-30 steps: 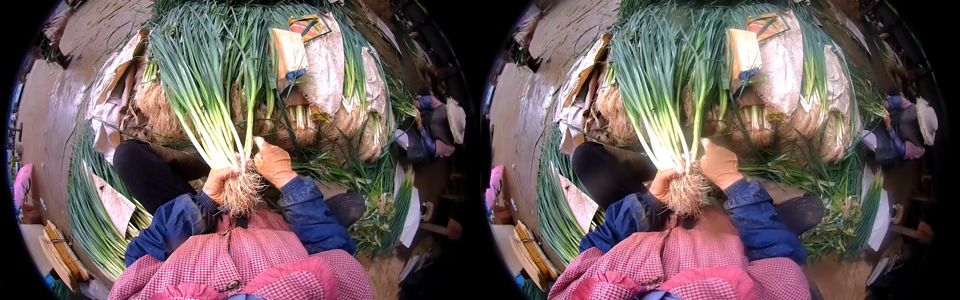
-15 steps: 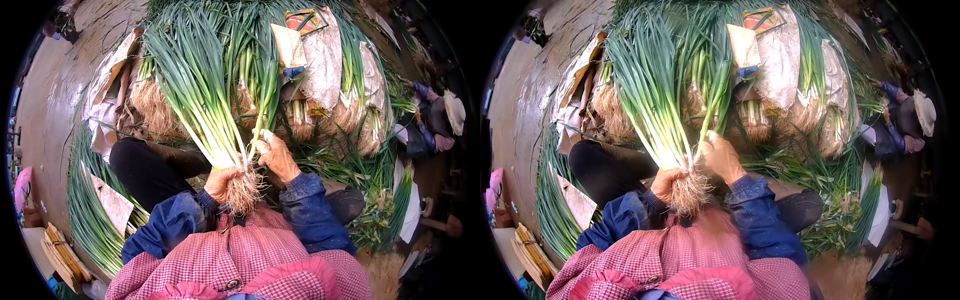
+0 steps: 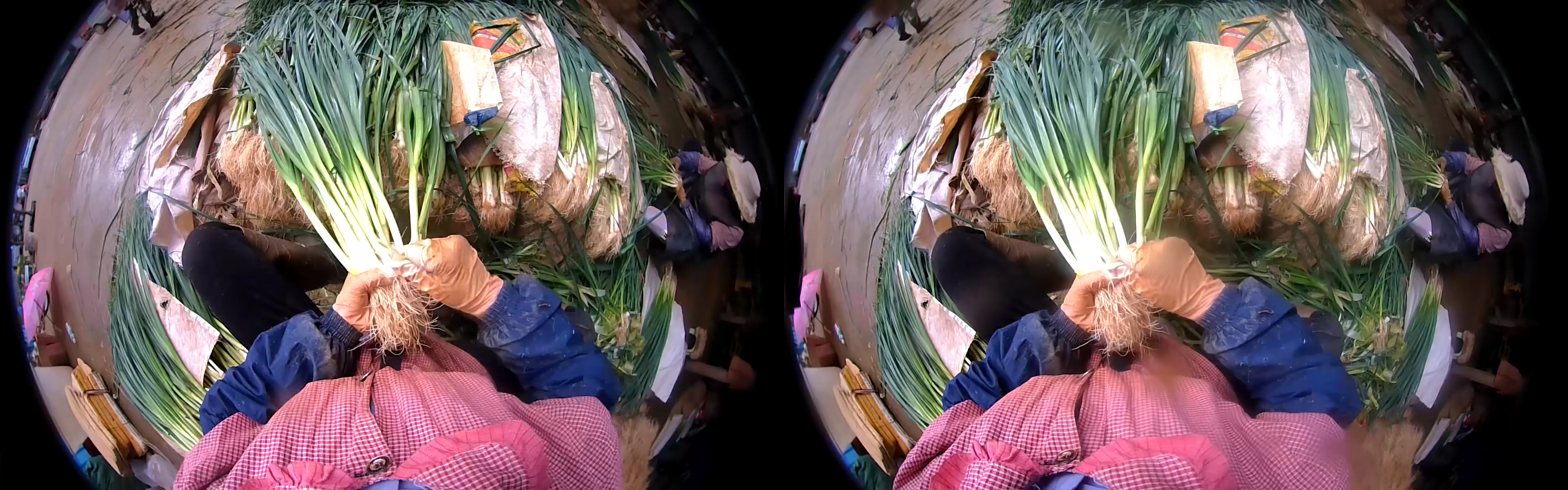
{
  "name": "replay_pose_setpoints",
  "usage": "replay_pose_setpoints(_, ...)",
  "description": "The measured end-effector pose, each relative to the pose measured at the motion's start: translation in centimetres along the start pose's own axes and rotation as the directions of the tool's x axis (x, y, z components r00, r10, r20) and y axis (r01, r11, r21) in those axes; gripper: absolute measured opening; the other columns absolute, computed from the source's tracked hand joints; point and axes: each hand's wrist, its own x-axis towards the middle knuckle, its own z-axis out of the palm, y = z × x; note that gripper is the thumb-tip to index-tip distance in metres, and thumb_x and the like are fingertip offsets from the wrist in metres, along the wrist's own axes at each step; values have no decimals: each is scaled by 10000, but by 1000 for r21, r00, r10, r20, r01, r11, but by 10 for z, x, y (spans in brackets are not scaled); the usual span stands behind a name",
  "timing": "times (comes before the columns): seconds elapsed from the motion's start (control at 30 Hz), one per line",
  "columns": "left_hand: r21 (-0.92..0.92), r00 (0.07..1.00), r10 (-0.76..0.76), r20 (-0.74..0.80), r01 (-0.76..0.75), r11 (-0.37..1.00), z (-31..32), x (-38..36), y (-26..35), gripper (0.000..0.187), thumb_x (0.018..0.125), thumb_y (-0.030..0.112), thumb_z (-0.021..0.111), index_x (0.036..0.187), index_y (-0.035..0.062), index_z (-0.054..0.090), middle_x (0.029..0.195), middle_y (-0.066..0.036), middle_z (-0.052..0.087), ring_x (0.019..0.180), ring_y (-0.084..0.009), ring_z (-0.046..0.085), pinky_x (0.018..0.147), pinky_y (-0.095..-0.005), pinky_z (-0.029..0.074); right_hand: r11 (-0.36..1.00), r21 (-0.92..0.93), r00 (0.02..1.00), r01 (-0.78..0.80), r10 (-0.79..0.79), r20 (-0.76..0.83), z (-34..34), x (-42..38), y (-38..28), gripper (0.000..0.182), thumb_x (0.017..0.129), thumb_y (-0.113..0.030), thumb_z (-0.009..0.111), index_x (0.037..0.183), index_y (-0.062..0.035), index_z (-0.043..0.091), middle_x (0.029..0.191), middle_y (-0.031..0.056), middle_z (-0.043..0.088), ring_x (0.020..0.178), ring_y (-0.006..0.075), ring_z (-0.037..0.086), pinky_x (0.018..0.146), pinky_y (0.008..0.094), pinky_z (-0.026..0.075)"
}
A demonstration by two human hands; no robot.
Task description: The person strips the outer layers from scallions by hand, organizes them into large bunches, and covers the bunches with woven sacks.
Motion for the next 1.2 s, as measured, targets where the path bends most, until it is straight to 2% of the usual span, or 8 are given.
replay_pose_setpoints(0.1, -53, 989, -84, 121, 91, 994, 20, -7, 7, 435, 771, 102, 575, 1156, -64, 459, 1002, -167, 585, 917, -261, 607, 833, -396, 510, 361, 848, 914, -388, 270, 303, -13, -56, -25, 172, 843, -48, 574, 996, 12, 622, 875, 103, 661, 764, 102, 606, 571, 210, 483)
replay_pose_setpoints(0.33, -93, 971, 40, 236, -19, 995, 23, -6, 1, 432, 754, 91, 614, 1137, -8, 440, 961, -152, 519, 867, -221, 581, 730, -366, 527, 521, 772, 854, -366, 518, 55, -24, -39, 4, 465, 885, -174, 562, 1266, 26, 385, 1316, 155, 402, 808, 102, 567, 574, 198, 486)
replay_pose_setpoints(0.57, -79, 986, 130, 103, -123, 989, 13, -29, 9, 518, 734, 80, 583, 1221, -13, 430, 1042, -170, 555, 933, -270, 572, 838, -400, 490, 949, -160, 943, -273, 296, 151, -5, -39, -15, 263, 913, -275, 516, 912, -36, 626, 717, 125, 616, 638, 203, 586, 573, 304, 443)
replay_pose_setpoints(0.67, -39, 985, 81, 155, -76, 996, 18, -27, 12, 452, 725, 81, 620, 1134, -18, 454, 1018, -162, 538, 970, -273, 559, 807, -418, 521, 749, 425, 860, -508, 475, 190, -13, -97, 2, 200, 875, -173, 580, 933, 5, 650, 805, 47, 660, 631, 105, 570, 573, 228, 451)
replay_pose_setpoints(0.77, -51, 972, 100, 214, -91, 995, 12, -23, 10, 443, 723, 80, 619, 1112, -45, 447, 1026, -174, 535, 953, -260, 568, 794, -394, 530, 500, -740, 702, -450, 711, 54, -36, -117, 19, 452, 870, -212, 577, 1248, 8, 465, 970, 105, 638, 619, 100, 584, 575, 231, 466)
replay_pose_setpoints(0.87, -21, 977, 29, 211, -25, 999, 2, -26, 12, 469, 729, 80, 604, 1133, -78, 426, 1017, -184, 536, 921, -251, 584, 798, -373, 531, 647, 261, 685, -716, 724, 84, -26, -55, -13, 586, 874, -358, 558, 1271, 46, 408, 1146, 190, 568, 808, 199, 620, 728, 335, 496)
replay_pose_setpoints(1.03, 57, 997, 18, 76, -22, 998, -20, -39, 19, 425, 749, 78, 612, 1140, -33, 488, 964, -147, 589, 868, -257, 608, 806, -399, 515, 485, 818, 858, -308, 513, 19, 62, -2, 21, 321, 914, -258, 523, 1096, 6, 531, 876, 42, 597, 662, 92, 548, 537, 228, 452)
replay_pose_setpoints(1.2, -19, 982, -68, 174, 73, 997, -21, -36, 18, 341, 759, 46, 586, 1086, -27, 519, 937, -148, 603, 841, -252, 620, 776, -401, 530, 839, 323, 723, -437, 542, -429, 104, -13, 48, 195, 880, -182, 569, 927, 0, 514, 792, 52, 554, 647, 118, 545, 520, 259, 466)
